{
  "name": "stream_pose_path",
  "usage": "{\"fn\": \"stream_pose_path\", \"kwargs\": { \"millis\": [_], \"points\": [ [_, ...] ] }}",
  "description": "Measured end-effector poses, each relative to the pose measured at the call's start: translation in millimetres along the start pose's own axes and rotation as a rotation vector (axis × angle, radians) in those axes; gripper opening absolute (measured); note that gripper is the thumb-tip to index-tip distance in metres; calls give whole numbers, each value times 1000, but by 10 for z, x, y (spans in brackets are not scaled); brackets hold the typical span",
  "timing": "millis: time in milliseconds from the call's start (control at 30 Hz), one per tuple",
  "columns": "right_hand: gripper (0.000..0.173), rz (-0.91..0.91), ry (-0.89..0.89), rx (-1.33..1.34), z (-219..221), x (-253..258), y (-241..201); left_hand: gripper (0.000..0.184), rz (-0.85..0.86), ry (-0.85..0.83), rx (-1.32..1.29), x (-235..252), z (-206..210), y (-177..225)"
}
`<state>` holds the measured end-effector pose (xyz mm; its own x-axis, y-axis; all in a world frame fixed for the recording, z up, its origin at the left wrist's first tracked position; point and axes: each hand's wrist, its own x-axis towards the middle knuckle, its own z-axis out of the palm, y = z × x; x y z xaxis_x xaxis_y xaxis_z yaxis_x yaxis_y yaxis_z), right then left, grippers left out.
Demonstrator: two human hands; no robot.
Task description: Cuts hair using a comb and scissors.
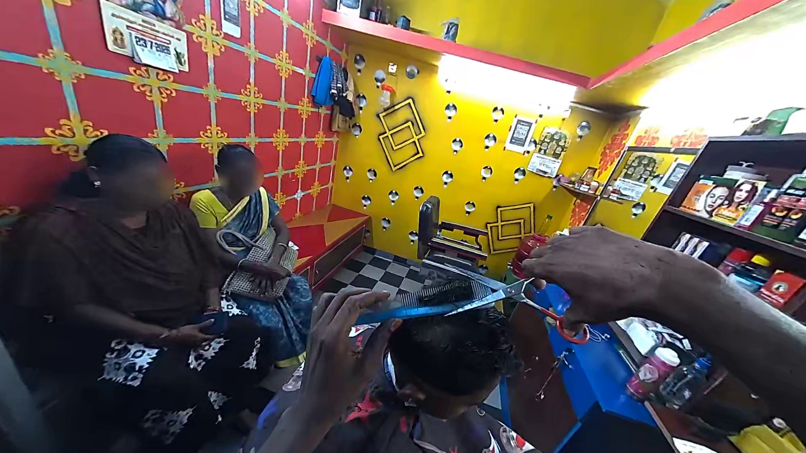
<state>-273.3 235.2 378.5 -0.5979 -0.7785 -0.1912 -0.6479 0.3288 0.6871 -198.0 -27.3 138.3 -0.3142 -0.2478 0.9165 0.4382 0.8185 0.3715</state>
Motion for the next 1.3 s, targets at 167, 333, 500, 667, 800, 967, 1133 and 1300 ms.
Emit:
{"fn": "stream_pose_path", "kwargs": {
  "millis": [167,333,500,667,800,967,1133,1300],
  "points": [
    [23,-122,140,-46,25,32,-28,37,30,-28,18,59,-63,43],
    [15,-81,147,-42,-1,-102,69,48,21,-51,4,86,-148,80],
    [21,-122,214,-42,25,-40,-130,58,17,-73,-18,114,-199,81],
    [13,-87,338,-53,80,-170,-35,40,1,-31,-40,-9,-239,152],
    [35,93,443,5,346,-280,161,33,311,-176,-28,-368,-348,161],
    [36,84,534,64,637,-286,294,35,154,-235,-70,-135,-275,60],
    [37,76,302,176,480,-257,247,36,11,-271,-67,250,-120,-73],
    [47,2,53,229,298,-177,187,35,18,-211,-84,328,-58,-84]
  ]
}}
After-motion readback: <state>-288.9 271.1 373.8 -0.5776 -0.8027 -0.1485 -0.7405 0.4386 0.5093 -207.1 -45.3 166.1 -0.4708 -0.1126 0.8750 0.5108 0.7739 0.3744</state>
